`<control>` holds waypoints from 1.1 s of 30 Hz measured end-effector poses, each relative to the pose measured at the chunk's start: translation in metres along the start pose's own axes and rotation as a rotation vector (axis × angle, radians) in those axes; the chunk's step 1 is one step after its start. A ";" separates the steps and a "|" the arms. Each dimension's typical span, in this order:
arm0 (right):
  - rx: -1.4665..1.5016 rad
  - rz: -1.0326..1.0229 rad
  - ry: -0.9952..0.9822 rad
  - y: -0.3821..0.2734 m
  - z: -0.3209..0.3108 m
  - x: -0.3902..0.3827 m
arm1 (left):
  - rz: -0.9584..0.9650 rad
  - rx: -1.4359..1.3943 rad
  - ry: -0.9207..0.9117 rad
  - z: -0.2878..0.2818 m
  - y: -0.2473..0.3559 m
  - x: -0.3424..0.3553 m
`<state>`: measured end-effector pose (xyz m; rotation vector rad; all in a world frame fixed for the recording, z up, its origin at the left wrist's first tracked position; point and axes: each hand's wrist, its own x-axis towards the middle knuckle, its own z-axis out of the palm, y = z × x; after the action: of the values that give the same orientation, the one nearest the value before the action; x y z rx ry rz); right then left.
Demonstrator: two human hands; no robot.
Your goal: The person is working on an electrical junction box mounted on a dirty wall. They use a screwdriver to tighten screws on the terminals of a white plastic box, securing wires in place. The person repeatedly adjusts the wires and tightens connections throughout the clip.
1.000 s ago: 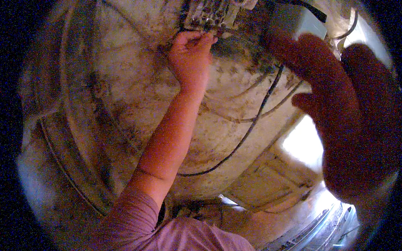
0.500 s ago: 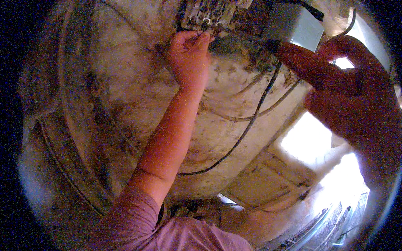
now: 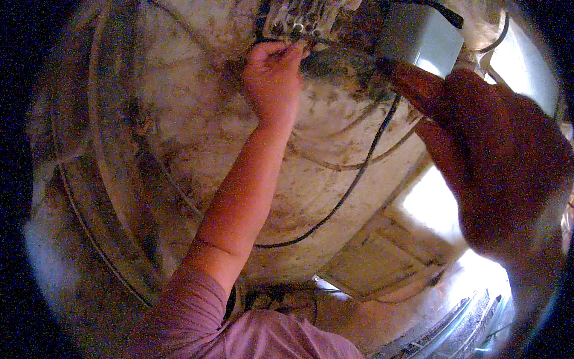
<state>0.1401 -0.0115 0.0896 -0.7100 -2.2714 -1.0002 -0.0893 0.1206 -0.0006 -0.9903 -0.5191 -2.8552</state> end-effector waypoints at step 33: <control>0.031 -0.175 0.089 -0.016 0.002 -0.015 | -0.017 -0.033 -0.033 -0.004 0.004 0.002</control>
<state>0.1396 -0.0228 0.0703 -0.4499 -2.2957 -1.0521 -0.0926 0.1155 -0.0006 -1.0444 -0.4877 -2.8760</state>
